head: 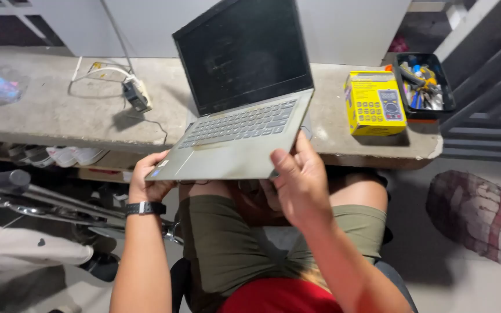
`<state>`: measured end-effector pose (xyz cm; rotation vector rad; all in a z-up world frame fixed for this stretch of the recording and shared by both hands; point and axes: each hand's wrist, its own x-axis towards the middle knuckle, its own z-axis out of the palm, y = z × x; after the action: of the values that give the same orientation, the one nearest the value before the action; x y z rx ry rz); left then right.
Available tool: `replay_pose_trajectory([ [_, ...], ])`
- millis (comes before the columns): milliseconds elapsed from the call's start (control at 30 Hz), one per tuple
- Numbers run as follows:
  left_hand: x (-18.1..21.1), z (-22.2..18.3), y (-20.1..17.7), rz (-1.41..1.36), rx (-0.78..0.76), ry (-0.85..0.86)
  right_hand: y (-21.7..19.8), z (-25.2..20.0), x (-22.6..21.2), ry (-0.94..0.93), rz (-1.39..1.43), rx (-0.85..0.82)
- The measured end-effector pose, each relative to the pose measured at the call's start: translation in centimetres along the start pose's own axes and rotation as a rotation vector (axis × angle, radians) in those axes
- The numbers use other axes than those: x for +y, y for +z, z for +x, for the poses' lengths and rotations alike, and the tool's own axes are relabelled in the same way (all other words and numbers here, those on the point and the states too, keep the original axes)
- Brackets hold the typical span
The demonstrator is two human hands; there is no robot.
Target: Connecting a laptop to a power source and turning it on to verify operation.
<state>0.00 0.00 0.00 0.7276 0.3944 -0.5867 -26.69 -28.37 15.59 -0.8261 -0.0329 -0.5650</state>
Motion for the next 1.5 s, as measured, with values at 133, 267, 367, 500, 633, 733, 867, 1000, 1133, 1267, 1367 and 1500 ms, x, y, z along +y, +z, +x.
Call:
replay_pose_trajectory([
  [133,0.6,1.0,-0.1,-0.106,-0.042,-0.029,-0.1,2.3,-2.0,0.055,-0.074,0.006],
  [267,0.4,1.8,0.3,-0.176,-0.105,-0.028,0.7,3.7,-3.8,0.068,-0.105,-0.007],
  [367,0.2,1.3,0.6,-0.183,-0.13,-0.037,1.6,4.1,-4.7,0.08,-0.128,0.026],
  [500,-0.1,1.0,2.0,-0.155,-0.157,-0.024,3.6,4.3,-5.9,0.094,-0.128,0.115],
  [633,-1.3,1.4,1.8,-0.16,-0.171,-0.01,0.8,5.7,-5.8,0.088,-0.166,0.166],
  [733,-2.3,-1.3,4.0,-0.116,-0.21,0.002,-1.0,7.1,-6.3,0.12,-0.117,0.19],
  [867,-3.2,-3.6,5.5,0.116,-0.157,0.107,-1.6,8.3,-7.5,0.129,0.081,0.219],
  [1000,-3.9,-4.5,5.5,0.025,-0.385,0.06,-8.3,10.3,-8.2,0.222,0.33,-0.004],
  [1133,-4.8,-8.4,8.4,0.064,-0.395,0.113,-14.3,11.9,-7.6,0.306,0.48,-0.044],
  [1267,-5.8,-12.6,11.5,0.123,-0.389,0.125,-16.7,12.0,-7.0,0.236,0.343,-0.017],
  [1367,-6.1,-14.2,13.4,0.049,-0.415,0.059,-19.2,12.5,-6.6,0.239,0.371,-0.022],
  [1500,-6.2,-14.9,16.1,-0.025,-0.501,0.014,-22.1,13.4,-6.2,0.246,0.388,-0.038],
])
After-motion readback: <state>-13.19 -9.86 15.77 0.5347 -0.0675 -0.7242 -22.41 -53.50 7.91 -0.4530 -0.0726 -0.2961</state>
